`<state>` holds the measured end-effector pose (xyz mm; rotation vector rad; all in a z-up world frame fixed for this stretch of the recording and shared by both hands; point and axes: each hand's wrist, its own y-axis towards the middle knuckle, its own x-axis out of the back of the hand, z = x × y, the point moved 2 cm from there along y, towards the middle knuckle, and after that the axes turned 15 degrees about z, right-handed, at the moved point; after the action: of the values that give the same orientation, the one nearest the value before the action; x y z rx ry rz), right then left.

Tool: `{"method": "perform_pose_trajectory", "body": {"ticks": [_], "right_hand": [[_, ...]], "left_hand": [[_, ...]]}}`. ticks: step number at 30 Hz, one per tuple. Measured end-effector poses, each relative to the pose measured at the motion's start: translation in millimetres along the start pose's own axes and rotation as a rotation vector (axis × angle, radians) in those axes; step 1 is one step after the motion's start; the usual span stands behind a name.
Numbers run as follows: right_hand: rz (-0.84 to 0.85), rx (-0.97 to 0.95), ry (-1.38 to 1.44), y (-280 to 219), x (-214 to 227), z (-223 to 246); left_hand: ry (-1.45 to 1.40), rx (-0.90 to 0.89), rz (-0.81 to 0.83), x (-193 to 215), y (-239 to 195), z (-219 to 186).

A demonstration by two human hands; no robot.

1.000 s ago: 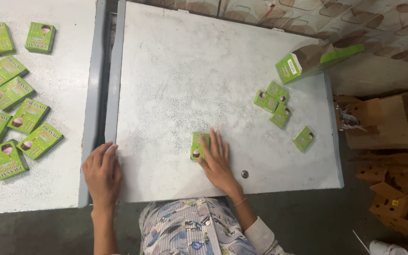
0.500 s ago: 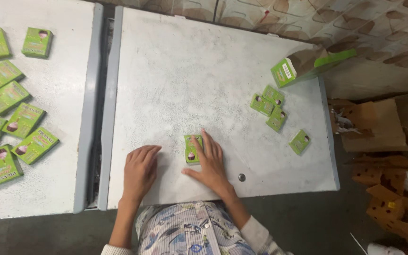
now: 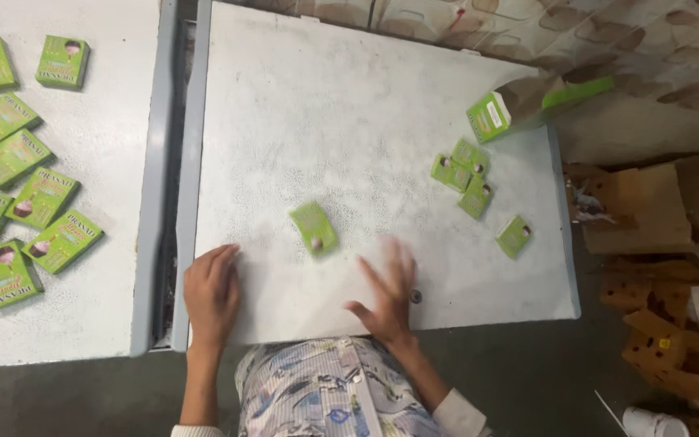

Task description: The person assembles small green boxes by inserting colorful plastic sticks into the top openings. They handle the boxes and sticks one at a time, then place the completed units into a pile on the left side of the workspace.

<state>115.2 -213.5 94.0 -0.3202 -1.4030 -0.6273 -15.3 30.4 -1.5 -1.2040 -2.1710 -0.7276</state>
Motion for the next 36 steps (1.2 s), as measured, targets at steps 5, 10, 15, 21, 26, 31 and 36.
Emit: {"method": "perform_pose_trajectory", "body": {"ticks": [5, 10, 15, 21, 26, 31, 36], "right_hand": [[-0.308, -0.056, 0.277, -19, -18, -32], [-0.045, -0.092, 0.472, 4, -62, -42], [0.148, -0.055, 0.538, 3, -77, -25], [0.104, -0.056, 0.59, 17, -75, -31], [0.077, -0.054, 0.783, 33, -76, -39], [0.097, 0.005, 0.804, 52, -83, -34], [0.168, 0.044, 0.756, 57, -77, -38]], "left_hand": [[-0.179, 0.113, -0.037, -8, -9, 1], [-0.041, -0.036, 0.003, -30, 62, 21], [-0.003, -0.03, 0.16, -49, 139, 38], [0.08, 0.013, 0.213, -57, 128, 13], [-0.09, 0.095, 0.266, -66, 89, -26], [-0.349, 0.333, 0.495, -86, 66, -44], [-1.077, 0.242, 0.649, -91, 60, -33]]}}
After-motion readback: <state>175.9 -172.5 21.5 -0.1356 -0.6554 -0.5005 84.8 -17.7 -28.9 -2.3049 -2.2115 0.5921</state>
